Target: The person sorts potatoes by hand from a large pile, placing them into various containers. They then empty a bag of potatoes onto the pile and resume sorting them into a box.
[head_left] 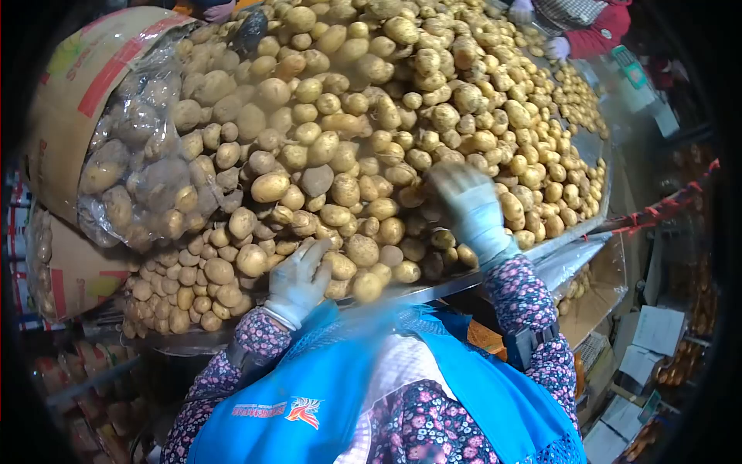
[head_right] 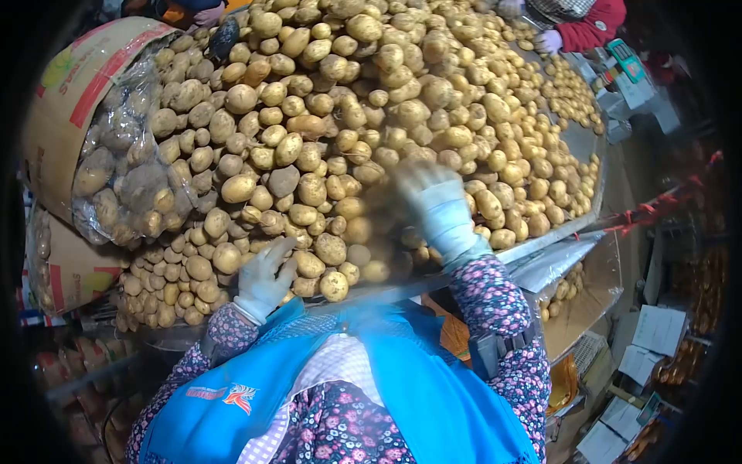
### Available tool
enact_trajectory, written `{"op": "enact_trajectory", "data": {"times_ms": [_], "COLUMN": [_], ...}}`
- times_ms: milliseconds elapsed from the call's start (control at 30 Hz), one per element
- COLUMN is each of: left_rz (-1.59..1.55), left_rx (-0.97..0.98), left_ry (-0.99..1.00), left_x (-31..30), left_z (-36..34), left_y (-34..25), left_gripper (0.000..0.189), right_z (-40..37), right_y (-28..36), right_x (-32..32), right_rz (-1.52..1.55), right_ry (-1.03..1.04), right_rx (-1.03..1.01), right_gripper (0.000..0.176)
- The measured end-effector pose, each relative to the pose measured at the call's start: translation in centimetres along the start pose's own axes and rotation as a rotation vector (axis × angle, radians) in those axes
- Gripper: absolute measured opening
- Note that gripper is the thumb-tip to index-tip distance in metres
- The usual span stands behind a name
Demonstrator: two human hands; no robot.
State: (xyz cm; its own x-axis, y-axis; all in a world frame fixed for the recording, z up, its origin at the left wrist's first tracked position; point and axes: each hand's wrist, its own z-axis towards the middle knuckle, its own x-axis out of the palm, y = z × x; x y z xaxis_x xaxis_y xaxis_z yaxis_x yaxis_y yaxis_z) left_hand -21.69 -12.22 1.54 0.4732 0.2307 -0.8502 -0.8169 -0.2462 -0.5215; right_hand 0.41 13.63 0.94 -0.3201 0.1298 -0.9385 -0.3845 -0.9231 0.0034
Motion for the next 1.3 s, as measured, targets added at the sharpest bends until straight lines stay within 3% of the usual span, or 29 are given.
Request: {"op": "enact_trajectory", "data": {"times_ms": [33, 167, 233, 300, 400, 567, 733, 1033, 1167, 1233, 1300], "left_rz": [0.007, 0.044, 0.104, 0.234, 0.579, 0.387, 0.281, 0.208, 0.197, 0.195, 0.195], "left_rx": [-0.014, 0.013, 0.241, 0.599, 0.711, 0.984, 1.103, 1.079, 1.094, 1.103, 1.099], "left_ry": [0.001, 0.028, 0.268, 0.31, 0.259, 0.218, 0.249, 0.318, 0.276, 0.264, 0.261], "left_x": [-0.1, -1.3, -4.4, -10.5, -16.3, -18.9, -20.2, -23.2, -22.2, -21.9, -22.4], "left_z": [0.3, 2.3, 4.4, 6.7, 7.0, 5.5, 5.8, 3.6, 3.6, 3.6, 3.6], "left_y": [-0.3, -0.6, -3.4, -10.0, -19.8, -20.8, -18.9, -16.2, -16.4, -16.1, -15.7], "left_gripper": [0.032, 0.031, 0.025, 0.017, 0.013, 0.012, 0.012, 0.012, 0.013, 0.013, 0.013], "right_z": [0.5, -0.3, -0.5, 0.5, 0.4, -2.0, -2.5, -0.9, 2.2, 3.6, 6.0], "right_y": [1.5, -2.2, -4.4, -4.1, -3.0, -2.0, -0.8, 2.0, 5.7, 8.3, 10.2], "right_x": [-0.4, 2.5, 4.0, 1.9, 1.2, 2.1, 2.1, 0.3, -0.6, 0.2, 0.8], "right_rz": [-0.02, -0.159, -0.137, -0.164, -0.192, -0.181, -0.161, -0.181, 0.096, 0.346, 0.291], "right_ry": [0.12, -0.011, 0.042, 0.068, 0.103, 0.027, 0.059, 0.089, 0.015, 0.166, 0.228], "right_rx": [-0.102, -0.154, 0.129, 0.071, -0.002, 0.039, 0.1, 0.139, 0.119, 0.327, 0.374], "right_gripper": [0.059, 0.045, 0.043, 0.042, 0.04, 0.038, 0.043, 0.043, 0.058, 0.058, 0.044]}}
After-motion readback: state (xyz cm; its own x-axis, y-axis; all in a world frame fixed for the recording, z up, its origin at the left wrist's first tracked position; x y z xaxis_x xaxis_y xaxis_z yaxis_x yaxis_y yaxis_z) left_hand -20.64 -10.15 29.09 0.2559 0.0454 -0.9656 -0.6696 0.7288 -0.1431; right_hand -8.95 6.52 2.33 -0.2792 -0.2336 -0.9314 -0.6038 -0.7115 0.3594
